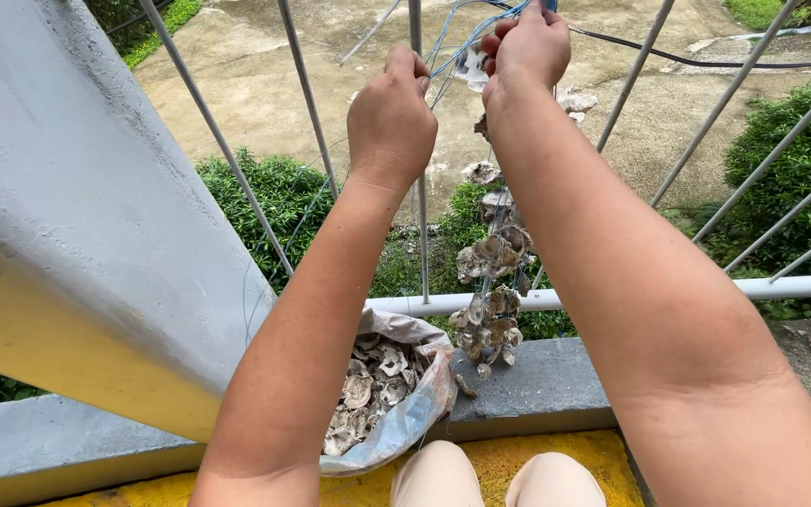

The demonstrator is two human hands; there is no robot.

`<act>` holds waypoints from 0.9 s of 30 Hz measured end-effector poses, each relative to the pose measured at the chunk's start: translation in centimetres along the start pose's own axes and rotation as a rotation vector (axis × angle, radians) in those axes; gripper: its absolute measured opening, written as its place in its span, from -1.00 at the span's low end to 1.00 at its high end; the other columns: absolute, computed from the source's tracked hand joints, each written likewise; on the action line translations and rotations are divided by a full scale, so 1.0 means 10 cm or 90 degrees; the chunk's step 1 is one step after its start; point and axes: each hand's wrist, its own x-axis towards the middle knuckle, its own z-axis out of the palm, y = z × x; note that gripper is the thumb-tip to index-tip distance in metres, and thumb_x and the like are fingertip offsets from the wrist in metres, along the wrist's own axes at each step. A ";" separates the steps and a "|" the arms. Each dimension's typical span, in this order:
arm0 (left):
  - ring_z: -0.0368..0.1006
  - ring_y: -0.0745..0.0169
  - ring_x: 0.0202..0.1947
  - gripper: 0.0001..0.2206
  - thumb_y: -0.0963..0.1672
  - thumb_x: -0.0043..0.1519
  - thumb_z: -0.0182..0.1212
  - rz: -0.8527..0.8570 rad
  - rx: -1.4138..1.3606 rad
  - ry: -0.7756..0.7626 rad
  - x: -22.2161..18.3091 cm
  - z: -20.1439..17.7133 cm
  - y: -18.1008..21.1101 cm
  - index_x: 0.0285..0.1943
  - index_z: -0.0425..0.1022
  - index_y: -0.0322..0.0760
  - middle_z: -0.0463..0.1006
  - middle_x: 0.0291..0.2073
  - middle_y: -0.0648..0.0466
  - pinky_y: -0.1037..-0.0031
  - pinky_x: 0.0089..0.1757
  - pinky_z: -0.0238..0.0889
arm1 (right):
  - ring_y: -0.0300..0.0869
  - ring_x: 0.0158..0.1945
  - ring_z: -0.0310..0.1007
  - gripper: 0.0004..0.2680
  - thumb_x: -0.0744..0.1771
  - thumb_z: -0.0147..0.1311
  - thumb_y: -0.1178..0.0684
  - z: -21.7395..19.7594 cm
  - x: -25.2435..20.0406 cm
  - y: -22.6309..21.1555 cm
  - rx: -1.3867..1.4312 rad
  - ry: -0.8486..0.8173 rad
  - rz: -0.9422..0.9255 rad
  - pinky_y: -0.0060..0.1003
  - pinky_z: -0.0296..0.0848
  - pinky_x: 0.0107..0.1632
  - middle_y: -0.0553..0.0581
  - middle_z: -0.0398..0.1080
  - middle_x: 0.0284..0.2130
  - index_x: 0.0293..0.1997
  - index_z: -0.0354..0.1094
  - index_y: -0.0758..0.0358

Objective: Threading empty oyster shells onto strings for oyster farming spat collection.

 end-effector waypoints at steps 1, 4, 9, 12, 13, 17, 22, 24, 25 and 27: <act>0.63 0.07 -0.41 -0.95 -0.17 0.33 0.08 0.000 0.000 -0.001 0.01 0.00 -0.02 -0.14 0.44 -0.24 0.65 -0.47 0.00 0.26 -0.36 0.41 | -0.28 -0.62 0.37 -0.84 0.42 -0.08 -0.03 -0.01 0.00 -0.01 0.000 0.000 0.001 -0.39 0.17 -0.58 0.01 0.38 -0.58 -0.04 0.30 0.23; 0.63 0.10 -0.43 -0.95 -0.17 0.34 0.08 -0.002 0.017 -0.015 0.00 0.03 -0.05 -0.12 0.44 -0.23 0.65 -0.47 0.01 0.29 -0.40 0.41 | -0.26 -0.64 0.43 -0.87 0.39 0.01 -0.02 -0.11 0.02 -0.05 -0.028 0.051 -0.017 -0.40 0.16 -0.60 0.01 0.39 -0.58 -0.13 0.31 0.19; 0.62 0.13 -0.43 -0.94 -0.17 0.35 0.07 -0.008 0.022 -0.021 -0.03 0.14 -0.11 -0.12 0.44 -0.22 0.65 -0.47 0.03 0.30 -0.40 0.41 | -0.24 -0.64 0.46 -0.88 0.28 0.19 0.14 -0.29 0.04 -0.28 -0.008 -0.012 0.028 -0.41 0.12 -0.61 -0.03 0.38 -0.60 -0.19 0.32 0.13; 0.61 0.14 -0.42 -0.95 -0.18 0.34 0.06 -0.006 0.032 -0.010 -0.07 0.20 -0.10 -0.14 0.44 -0.22 0.65 -0.44 0.03 0.30 -0.39 0.40 | -0.30 -0.61 0.46 -0.90 0.32 0.18 0.05 -0.31 -0.08 -0.50 -0.011 -0.003 0.126 -0.48 0.19 -0.57 0.04 0.46 -0.60 -0.28 0.38 0.23; 0.61 0.14 -0.42 -0.95 -0.18 0.34 0.06 -0.006 0.032 -0.009 -0.07 0.19 -0.08 -0.14 0.44 -0.22 0.65 -0.44 0.03 0.30 -0.39 0.40 | -0.30 -0.61 0.46 -0.90 0.32 0.18 0.05 -0.36 0.01 -0.51 -0.010 -0.004 0.126 -0.48 0.19 -0.57 0.04 0.46 -0.60 -0.28 0.38 0.23; 0.59 0.12 -0.37 -0.94 -0.18 0.33 0.06 -0.027 0.045 -0.024 -0.06 0.23 -0.09 -0.16 0.45 -0.23 0.64 -0.41 0.02 0.27 -0.34 0.40 | -0.39 -0.63 0.38 -0.87 0.30 0.20 0.09 -0.46 0.18 -0.60 -0.207 -0.083 0.052 -0.51 0.19 -0.57 -0.07 0.38 -0.63 -0.46 0.37 0.15; 0.57 0.08 -0.25 -0.91 -0.21 0.18 0.10 0.089 0.081 0.142 -0.11 0.15 0.00 -0.20 0.49 -0.22 0.63 -0.31 0.05 0.23 -0.25 0.39 | -0.40 -0.64 0.24 -0.84 0.34 0.18 0.09 -0.64 -0.38 -0.71 -0.330 -0.213 0.042 -0.53 0.25 -0.56 -0.11 0.25 -0.65 -0.46 0.32 0.12; 0.54 0.13 -0.09 -0.93 -0.19 0.33 0.12 0.095 -0.040 0.172 -0.13 0.06 0.10 -0.10 0.51 -0.22 0.60 -0.16 0.03 0.32 -0.06 0.44 | -0.36 -0.61 0.24 -0.89 0.38 0.09 0.12 -0.78 -0.75 -0.65 -0.294 -0.353 0.138 -0.46 0.27 -0.52 -0.09 0.27 -0.61 -0.32 0.42 0.24; 0.54 0.13 -0.09 -0.93 -0.19 0.33 0.12 0.091 -0.040 0.172 -0.20 0.08 0.19 -0.10 0.51 -0.22 0.60 -0.16 0.03 0.32 -0.06 0.44 | -0.36 -0.61 0.24 -0.89 0.38 0.09 0.12 -0.98 -0.95 -0.54 -0.297 -0.353 0.140 -0.46 0.27 -0.52 -0.09 0.27 -0.61 -0.32 0.42 0.24; 0.59 0.21 0.02 -0.76 -0.07 0.42 0.10 -0.077 -0.422 -0.064 -0.38 0.11 0.33 0.15 0.46 -0.29 0.64 -0.02 0.01 0.41 0.05 0.47 | -0.33 -0.60 0.27 -0.86 0.42 0.07 0.06 -1.40 -1.39 -0.30 -0.263 -0.460 0.106 -0.43 0.29 -0.51 -0.06 0.22 -0.62 -0.22 0.45 0.32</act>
